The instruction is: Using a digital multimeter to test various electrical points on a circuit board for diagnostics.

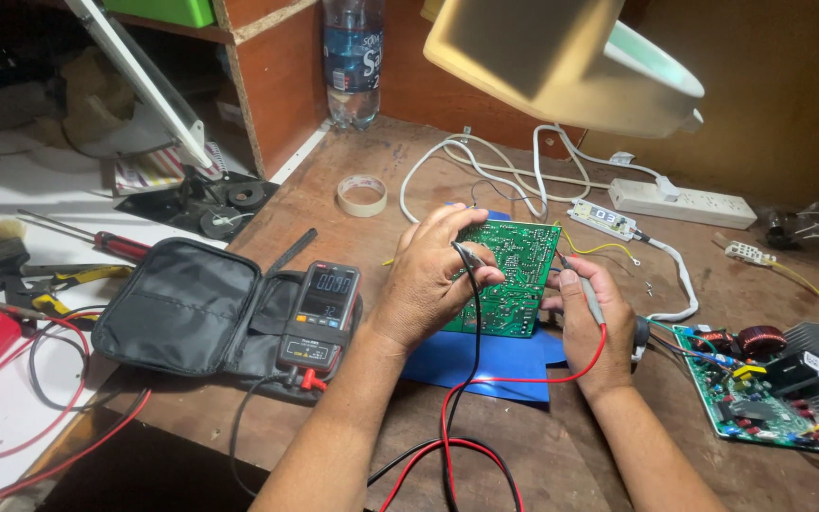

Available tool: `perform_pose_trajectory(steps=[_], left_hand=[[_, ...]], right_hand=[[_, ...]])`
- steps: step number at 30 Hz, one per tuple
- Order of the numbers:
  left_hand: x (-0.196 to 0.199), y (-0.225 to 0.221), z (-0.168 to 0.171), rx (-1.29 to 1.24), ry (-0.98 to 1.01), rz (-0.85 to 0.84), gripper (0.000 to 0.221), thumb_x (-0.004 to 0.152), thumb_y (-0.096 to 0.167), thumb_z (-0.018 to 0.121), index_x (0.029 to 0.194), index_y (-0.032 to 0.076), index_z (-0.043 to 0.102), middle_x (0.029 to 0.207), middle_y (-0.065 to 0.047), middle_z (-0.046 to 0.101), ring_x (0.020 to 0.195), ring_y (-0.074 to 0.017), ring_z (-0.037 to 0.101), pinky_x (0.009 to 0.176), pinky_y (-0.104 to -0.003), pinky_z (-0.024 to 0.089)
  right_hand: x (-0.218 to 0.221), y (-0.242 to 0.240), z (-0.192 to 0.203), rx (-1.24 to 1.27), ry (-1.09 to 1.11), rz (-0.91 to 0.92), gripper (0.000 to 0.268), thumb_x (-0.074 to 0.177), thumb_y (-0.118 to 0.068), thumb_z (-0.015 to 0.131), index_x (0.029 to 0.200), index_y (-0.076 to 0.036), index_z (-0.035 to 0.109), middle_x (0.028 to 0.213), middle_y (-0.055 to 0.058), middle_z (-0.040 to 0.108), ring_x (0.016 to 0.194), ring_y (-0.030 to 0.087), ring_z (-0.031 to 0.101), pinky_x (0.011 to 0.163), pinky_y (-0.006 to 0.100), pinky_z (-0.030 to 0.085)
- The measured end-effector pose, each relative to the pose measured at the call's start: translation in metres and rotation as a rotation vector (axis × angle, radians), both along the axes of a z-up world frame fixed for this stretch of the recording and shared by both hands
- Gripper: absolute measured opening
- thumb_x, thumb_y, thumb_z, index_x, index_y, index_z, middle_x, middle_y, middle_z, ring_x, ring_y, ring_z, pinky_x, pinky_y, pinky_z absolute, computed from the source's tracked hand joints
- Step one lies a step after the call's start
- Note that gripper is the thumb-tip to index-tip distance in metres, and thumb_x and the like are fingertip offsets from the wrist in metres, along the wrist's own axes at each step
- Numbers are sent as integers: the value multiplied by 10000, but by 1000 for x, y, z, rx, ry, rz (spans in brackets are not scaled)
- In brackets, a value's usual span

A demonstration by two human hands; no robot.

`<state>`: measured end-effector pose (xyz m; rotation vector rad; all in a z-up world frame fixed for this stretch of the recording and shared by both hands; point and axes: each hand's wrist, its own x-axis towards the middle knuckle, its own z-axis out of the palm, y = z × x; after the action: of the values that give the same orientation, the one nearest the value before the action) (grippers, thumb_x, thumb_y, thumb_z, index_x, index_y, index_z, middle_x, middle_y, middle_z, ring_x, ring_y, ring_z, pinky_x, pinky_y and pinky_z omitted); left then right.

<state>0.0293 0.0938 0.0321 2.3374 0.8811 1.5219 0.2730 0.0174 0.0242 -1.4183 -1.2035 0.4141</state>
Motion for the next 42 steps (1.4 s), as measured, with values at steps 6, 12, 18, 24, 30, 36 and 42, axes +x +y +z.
perform_pose_trajectory(steps=[6,12,18,24,30,36,42], left_hand=[[-1,0,-1,-7,2,-9,365,1118,709,675,1148,381,832,1658,11,705,1690,-314,541,1360,-530,395],[-1,1,-2,-10,0,-15,366,1114,715,678,1152,387,836,1668,21,700,1695,-305,537,1366,-527,395],[-1,6,-6,-10,7,-7,349,1118,714,680,1173,407,836,1669,36,693,1697,-297,533,1360,-525,402],[-1,5,-5,11,22,11,355,1122,712,672,1171,398,831,1658,29,699,1688,-306,540,1351,-525,412],[1,9,-9,21,28,25,338,1136,700,662,1180,404,820,1652,39,696,1684,-296,544,1349,-518,419],[4,5,-8,25,15,37,324,1145,678,653,1179,400,817,1637,42,704,1678,-281,554,1350,-519,422],[-1,0,5,54,13,-21,327,1103,549,726,1127,259,875,1609,-89,740,1612,-409,594,1280,-603,440]], right_hand=[[-1,-2,2,-4,-3,0,269,1240,-189,670,1442,-101,824,1168,167,891,873,219,864,930,426,692],[-1,-2,3,-4,-19,0,280,1240,-199,669,1451,-93,820,1170,172,891,875,228,866,932,430,689],[3,-3,6,15,-38,-3,363,1280,-334,599,1504,-116,784,1231,165,888,917,251,876,932,412,671],[28,-2,7,213,-107,-72,546,1340,-474,502,1564,-59,776,1263,239,820,1068,272,824,959,410,677],[21,-6,6,381,294,27,373,1259,-288,540,1436,-29,741,872,123,684,685,193,747,772,332,731],[13,-31,-23,390,330,116,312,1134,-222,593,1344,1,650,740,212,638,603,280,726,644,363,651],[-4,-24,-67,265,407,296,185,1115,-178,676,1081,-2,721,648,138,626,574,297,698,648,426,645]])
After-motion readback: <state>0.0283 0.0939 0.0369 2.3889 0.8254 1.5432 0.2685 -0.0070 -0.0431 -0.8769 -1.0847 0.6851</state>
